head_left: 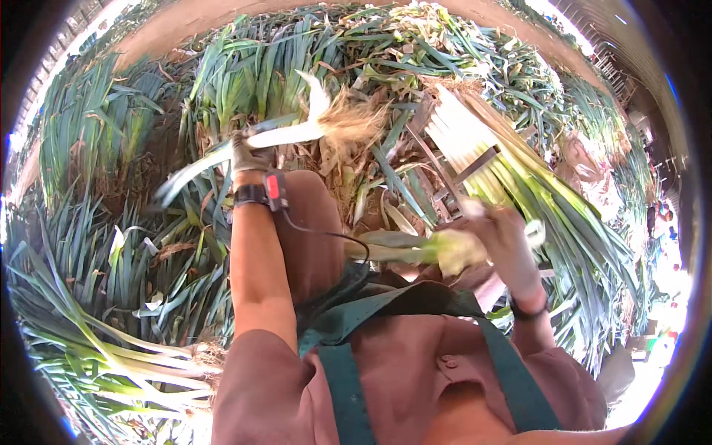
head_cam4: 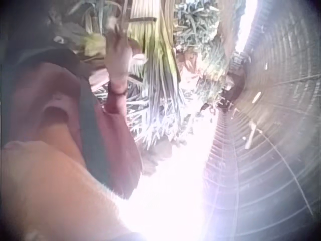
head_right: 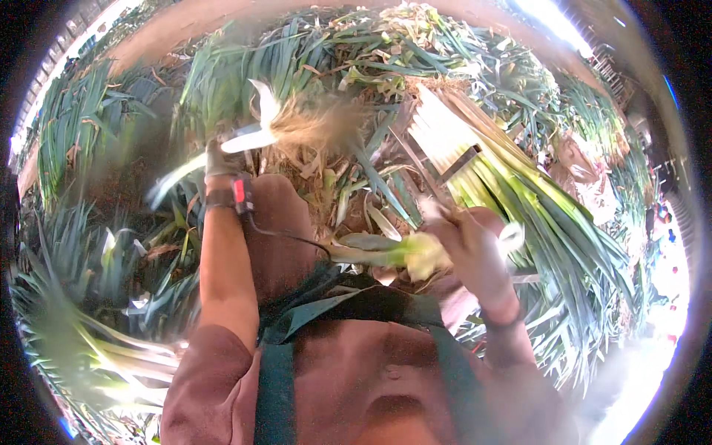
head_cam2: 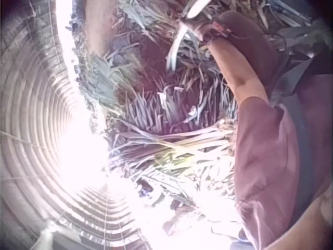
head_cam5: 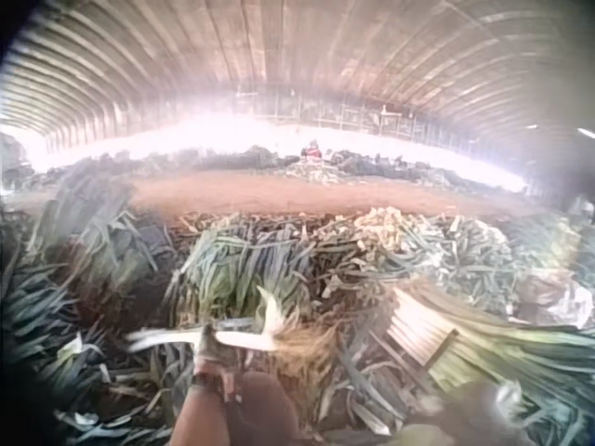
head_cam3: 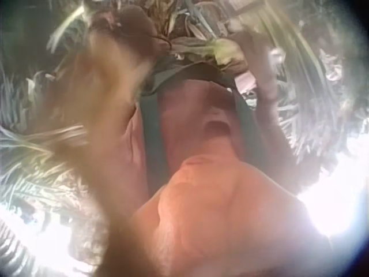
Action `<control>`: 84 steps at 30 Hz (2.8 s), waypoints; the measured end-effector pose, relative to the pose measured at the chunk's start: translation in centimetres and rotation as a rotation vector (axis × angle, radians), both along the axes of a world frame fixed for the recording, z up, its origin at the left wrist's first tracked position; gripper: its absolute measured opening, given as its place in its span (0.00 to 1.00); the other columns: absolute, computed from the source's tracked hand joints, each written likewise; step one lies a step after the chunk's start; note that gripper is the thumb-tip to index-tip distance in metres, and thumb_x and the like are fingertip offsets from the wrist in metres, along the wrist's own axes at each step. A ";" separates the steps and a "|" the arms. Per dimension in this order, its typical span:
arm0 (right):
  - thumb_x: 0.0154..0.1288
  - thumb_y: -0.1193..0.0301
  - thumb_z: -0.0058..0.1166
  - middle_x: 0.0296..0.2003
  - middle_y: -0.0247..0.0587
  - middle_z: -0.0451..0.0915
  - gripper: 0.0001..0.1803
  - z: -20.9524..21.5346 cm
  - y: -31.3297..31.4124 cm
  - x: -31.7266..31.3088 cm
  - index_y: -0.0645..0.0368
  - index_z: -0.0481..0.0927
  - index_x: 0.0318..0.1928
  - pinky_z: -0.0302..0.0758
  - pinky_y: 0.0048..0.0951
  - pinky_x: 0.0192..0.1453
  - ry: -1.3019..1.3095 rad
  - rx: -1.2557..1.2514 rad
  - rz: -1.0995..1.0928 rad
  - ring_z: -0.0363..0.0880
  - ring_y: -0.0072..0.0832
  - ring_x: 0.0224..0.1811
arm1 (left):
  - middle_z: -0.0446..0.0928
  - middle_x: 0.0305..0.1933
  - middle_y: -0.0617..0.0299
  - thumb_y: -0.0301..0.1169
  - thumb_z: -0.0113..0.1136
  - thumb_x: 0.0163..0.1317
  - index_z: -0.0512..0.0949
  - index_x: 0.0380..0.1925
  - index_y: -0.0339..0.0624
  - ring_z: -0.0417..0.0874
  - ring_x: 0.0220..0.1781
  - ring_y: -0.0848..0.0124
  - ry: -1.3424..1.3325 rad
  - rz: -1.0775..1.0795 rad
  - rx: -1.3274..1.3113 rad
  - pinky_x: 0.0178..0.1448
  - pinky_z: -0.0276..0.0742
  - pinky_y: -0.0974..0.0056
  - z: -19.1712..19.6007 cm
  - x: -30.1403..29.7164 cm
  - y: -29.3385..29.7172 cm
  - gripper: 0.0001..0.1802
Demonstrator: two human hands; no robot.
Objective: Cleaning and stripping the outer leaves of harvested leeks in a farm processing area.
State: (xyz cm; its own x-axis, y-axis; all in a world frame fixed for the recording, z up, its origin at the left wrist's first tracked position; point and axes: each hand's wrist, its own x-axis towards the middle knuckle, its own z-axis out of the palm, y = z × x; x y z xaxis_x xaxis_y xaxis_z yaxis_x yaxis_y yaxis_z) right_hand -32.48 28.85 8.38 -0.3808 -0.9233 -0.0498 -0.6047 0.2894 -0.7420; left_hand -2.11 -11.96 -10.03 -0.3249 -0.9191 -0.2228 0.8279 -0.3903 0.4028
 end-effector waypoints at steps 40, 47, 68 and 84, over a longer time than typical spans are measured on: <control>0.63 0.73 0.56 0.34 0.31 0.79 0.07 4.3 -10.8 0.2 0.61 0.78 0.41 0.74 0.24 0.42 -0.833 -0.946 -0.177 0.75 0.19 0.36 | 0.79 0.24 0.60 0.33 0.53 0.67 0.79 0.28 0.43 0.80 0.24 0.72 -0.693 0.121 -1.181 0.30 0.77 0.65 12.1 -10.1 18.0 0.10; 0.66 0.69 0.55 0.35 0.35 0.79 0.13 5.2 -8.8 -5.5 0.62 0.74 0.46 0.75 0.25 0.41 -0.622 -1.013 -0.122 0.77 0.21 0.35 | 0.76 0.53 0.49 0.46 0.76 0.43 0.71 0.57 0.41 0.76 0.55 0.53 -2.345 0.999 -0.987 0.59 0.69 0.49 18.6 1.9 8.8 0.42; 0.65 0.66 0.62 0.44 0.31 0.80 0.24 4.7 -10.9 -2.0 0.62 0.73 0.57 0.74 0.23 0.51 -0.604 -1.021 0.225 0.76 0.18 0.45 | 0.79 0.48 0.48 0.38 0.78 0.41 0.73 0.52 0.34 0.82 0.49 0.57 -1.250 -0.117 -1.420 0.54 0.76 0.61 15.9 -13.9 19.4 0.37; 0.69 0.63 0.53 0.31 0.37 0.80 0.17 29.3 -4.3 -1.0 0.62 0.73 0.51 0.75 0.27 0.27 0.450 -1.243 0.172 0.77 0.24 0.25 | 0.82 0.37 0.63 0.22 0.65 0.59 0.80 0.39 0.35 0.81 0.38 0.79 -1.087 0.011 -1.022 0.42 0.77 0.74 15.1 -8.4 20.6 0.08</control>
